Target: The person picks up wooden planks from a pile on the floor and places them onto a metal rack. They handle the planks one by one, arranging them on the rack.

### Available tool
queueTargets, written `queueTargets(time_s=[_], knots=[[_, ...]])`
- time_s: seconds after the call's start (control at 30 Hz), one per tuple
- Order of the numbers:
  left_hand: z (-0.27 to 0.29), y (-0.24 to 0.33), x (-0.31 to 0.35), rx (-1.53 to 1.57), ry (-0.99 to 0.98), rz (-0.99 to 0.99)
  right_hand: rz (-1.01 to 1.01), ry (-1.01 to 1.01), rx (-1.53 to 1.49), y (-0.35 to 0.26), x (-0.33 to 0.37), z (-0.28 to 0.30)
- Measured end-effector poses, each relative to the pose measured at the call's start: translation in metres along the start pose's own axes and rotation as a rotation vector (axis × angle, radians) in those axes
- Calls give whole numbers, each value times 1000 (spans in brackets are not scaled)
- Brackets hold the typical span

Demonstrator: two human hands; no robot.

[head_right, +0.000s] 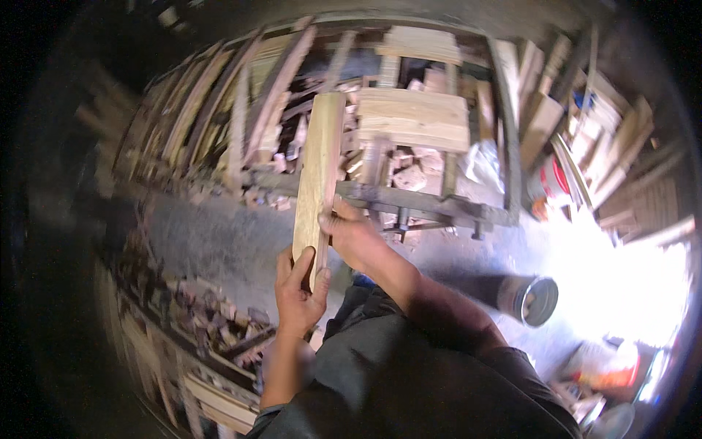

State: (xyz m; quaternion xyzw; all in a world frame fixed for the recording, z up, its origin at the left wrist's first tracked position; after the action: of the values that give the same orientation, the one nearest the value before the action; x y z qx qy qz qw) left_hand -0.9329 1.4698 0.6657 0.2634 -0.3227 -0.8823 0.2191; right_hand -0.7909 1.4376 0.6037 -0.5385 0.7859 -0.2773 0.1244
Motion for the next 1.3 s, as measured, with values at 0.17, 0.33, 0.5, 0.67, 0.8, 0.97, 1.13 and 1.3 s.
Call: queueTargets(time_s=[0.17, 0.33, 0.5, 0.67, 0.8, 0.97, 1.13, 1.3], knots=[[-38, 25, -56, -71, -8, -308, 142, -6, -470, -45, -13, 50], [-53, 15, -109, -54, 0, -440, 234, 66, -452, -89, -37, 72], [-57, 1, -156, 46, 63, -542, 282, 159, -471, -105, -71, 97], [-70, -20, -191, 251, 66, -586, 432, 302, -580, -136, -87, 113], [-91, -27, -211, 347, 4, -589, 584, 433, -578, -166, -69, 166], [-112, -22, -236, 359, -92, -580, 772, 520, -619, -203, -21, 202], [-127, 22, -259, 241, -135, -574, 791, 548, -728, -203, 4, 261], [-145, 78, -257, 17, -128, -742, 760, 550, -755, -221, 8, 261]])
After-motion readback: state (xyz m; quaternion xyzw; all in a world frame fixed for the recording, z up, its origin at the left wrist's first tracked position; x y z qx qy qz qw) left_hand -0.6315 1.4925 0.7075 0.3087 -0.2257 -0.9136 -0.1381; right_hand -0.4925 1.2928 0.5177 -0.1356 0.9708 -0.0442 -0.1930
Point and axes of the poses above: each hand's wrist, its own x-axis away from the middle knuckle, its own z-axis out of the back of the hand, y = z × x, the point moved 8 cm from there along -x, towards the middle knuckle, and after that the axes turned 3 degrees about -x, right-handed, at the moved point
